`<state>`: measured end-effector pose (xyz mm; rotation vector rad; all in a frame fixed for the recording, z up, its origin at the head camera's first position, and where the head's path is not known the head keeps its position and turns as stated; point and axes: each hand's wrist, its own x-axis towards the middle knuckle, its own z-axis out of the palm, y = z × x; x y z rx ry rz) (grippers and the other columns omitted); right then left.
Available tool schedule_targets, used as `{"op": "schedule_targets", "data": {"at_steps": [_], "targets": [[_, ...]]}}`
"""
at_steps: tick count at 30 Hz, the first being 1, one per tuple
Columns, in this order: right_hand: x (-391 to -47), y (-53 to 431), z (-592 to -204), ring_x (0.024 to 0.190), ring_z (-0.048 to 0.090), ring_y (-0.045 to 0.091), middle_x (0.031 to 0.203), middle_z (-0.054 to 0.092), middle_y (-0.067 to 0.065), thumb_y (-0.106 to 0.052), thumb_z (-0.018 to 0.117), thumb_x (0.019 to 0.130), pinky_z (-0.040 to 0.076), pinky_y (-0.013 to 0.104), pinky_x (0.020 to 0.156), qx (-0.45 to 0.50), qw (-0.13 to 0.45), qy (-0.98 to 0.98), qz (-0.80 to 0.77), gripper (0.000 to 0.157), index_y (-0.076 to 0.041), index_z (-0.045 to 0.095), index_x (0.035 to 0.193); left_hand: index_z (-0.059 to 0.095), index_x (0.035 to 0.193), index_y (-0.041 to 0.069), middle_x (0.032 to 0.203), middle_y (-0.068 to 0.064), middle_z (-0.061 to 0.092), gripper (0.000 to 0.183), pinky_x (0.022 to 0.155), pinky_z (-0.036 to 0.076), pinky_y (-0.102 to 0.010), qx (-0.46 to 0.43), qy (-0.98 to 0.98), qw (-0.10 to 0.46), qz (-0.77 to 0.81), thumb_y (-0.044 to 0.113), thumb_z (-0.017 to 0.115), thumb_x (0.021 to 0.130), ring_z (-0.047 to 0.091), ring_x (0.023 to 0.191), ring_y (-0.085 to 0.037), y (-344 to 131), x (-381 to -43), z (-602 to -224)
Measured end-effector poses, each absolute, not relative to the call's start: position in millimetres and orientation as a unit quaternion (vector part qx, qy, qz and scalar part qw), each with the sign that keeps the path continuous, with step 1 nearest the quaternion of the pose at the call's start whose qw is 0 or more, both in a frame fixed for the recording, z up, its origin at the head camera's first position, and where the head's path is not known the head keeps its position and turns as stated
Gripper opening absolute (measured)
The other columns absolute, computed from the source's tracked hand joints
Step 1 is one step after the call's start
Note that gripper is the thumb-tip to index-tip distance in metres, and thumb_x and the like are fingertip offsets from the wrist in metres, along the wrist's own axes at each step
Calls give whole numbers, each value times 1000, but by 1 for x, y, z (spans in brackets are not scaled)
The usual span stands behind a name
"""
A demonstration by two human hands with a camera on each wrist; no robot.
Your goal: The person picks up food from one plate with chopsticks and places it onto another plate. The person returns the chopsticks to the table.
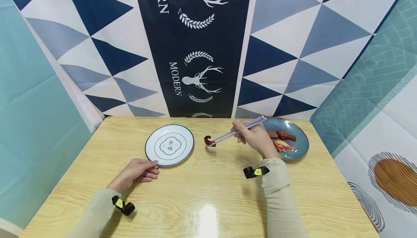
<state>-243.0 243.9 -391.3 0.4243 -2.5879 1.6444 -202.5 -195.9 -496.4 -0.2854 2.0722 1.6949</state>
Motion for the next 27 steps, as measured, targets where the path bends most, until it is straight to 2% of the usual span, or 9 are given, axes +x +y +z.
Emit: {"op": "schedule_targets", "data": {"at_steps": [4, 14, 27], "targets": [[-244, 241, -392, 55, 58, 12, 71, 68, 15, -35, 59, 106, 48, 24, 45, 157, 31, -827, 538, 40, 1, 76, 99, 73, 102, -2, 82, -3, 77, 37, 63, 64, -25, -99, 746, 226, 619, 35, 67, 101, 75, 68, -12, -197, -203, -498], [-246, 231, -394, 57, 60, 11, 71, 70, 2, -34, 59, 106, 51, 26, 46, 165, 24, -813, 558, 42, 4, 75, 99, 73, 101, -1, 82, -4, 76, 36, 64, 64, -25, -100, 749, 224, 616, 34, 66, 101, 74, 69, -12, -196, -203, -497], [-249, 216, -395, 55, 59, 12, 68, 68, 0, -25, 57, 107, 48, 22, 46, 180, 14, -816, 549, 36, 4, 76, 98, 74, 100, -1, 82, -4, 76, 37, 63, 65, -25, -101, 750, 221, 615, 34, 66, 101, 74, 68, -12, -196, -203, -498]]}}
